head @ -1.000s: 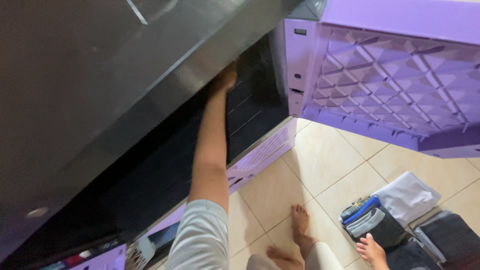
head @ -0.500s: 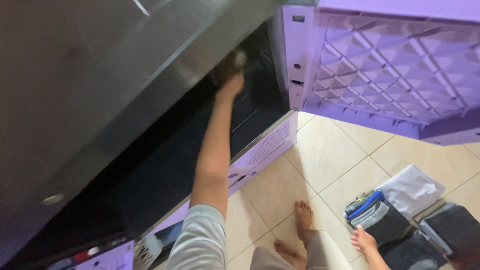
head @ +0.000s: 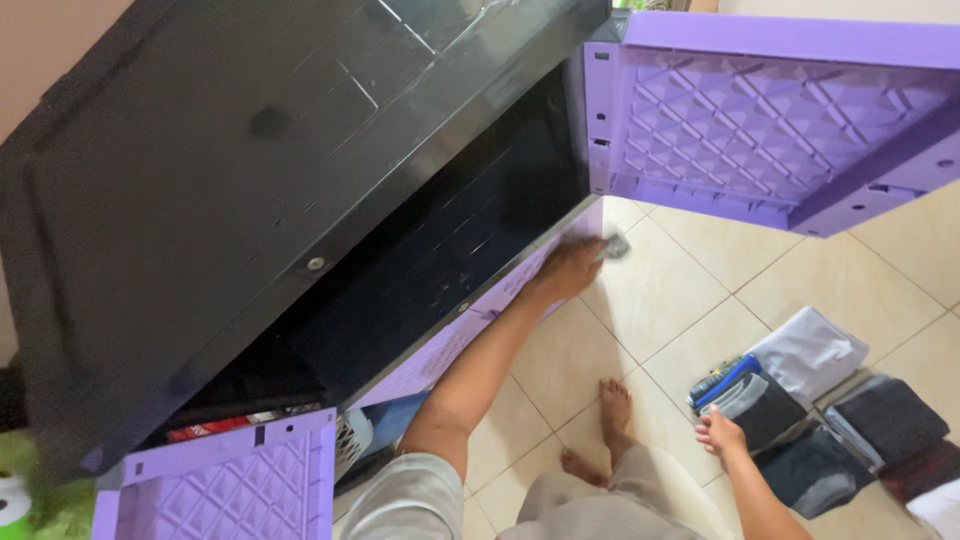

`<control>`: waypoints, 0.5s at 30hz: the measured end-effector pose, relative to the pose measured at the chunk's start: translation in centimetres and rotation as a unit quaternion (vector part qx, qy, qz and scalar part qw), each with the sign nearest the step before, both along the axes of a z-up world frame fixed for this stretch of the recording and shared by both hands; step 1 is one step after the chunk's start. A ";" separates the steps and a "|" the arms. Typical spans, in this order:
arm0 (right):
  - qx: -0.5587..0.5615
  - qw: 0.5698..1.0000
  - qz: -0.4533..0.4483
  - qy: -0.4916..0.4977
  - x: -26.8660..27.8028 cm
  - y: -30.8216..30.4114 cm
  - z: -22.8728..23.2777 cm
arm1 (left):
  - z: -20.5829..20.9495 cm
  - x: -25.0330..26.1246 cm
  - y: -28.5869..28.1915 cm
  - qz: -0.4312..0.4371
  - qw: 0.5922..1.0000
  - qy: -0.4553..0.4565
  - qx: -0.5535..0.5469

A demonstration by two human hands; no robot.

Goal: The person wipes the exterior and interior of a purple plastic storage cabinet with a cloth. They then pick up folded clothes from the floor and place them inside the cabinet, stacking them neatly. Finally, they close the cabinet doors.

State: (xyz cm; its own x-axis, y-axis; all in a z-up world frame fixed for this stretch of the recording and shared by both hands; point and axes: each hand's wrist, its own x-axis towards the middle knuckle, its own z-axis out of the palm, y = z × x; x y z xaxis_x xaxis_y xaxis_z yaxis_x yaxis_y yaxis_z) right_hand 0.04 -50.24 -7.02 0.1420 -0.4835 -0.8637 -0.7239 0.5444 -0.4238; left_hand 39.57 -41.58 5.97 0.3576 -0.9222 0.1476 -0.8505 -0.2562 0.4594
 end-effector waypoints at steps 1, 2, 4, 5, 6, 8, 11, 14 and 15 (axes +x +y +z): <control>-0.002 1.000 -0.006 0.004 -0.6 -0.1 0.0 | 0.5 -1.3 1.4 -0.023 0.999 0.038 -0.022; -0.006 1.000 -0.008 0.011 -1.3 -0.2 0.0 | 0.8 -1.8 2.5 -0.045 0.995 0.076 -0.044; -0.013 0.999 -0.007 0.030 -3.2 -0.3 0.5 | 0.9 -1.9 4.9 -0.028 0.974 0.174 -0.139; -0.013 0.999 -0.007 0.042 -3.9 -0.4 0.7 | 1.0 -1.6 6.1 -0.020 0.957 0.221 -0.186; -0.013 0.998 -0.007 0.053 -4.4 -0.5 0.9 | 1.3 -0.6 7.4 0.082 0.965 0.213 -0.129; -0.015 0.998 -0.007 0.067 -5.1 -0.9 1.7 | 3.2 2.0 11.0 0.234 0.945 0.213 -0.084; -0.019 0.998 -0.013 0.063 -5.1 -1.0 2.9 | 5.8 4.1 16.1 0.251 0.944 0.046 -0.209; -0.018 0.999 -0.011 0.049 -3.7 -0.7 4.7 | 4.5 4.1 17.3 0.332 0.942 -0.054 -0.012; -0.021 0.999 -0.010 0.042 -3.1 -0.6 5.3 | 3.5 3.9 16.9 0.332 0.941 -0.060 0.010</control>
State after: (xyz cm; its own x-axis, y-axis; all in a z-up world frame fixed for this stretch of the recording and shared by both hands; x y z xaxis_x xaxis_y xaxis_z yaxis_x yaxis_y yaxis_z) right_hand -3.03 -50.87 -1.70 0.0604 -0.5212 -0.8513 -0.7466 0.5425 -0.3851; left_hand 43.45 -24.65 9.43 0.8376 -0.5047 0.2090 -0.5457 -0.7564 0.3606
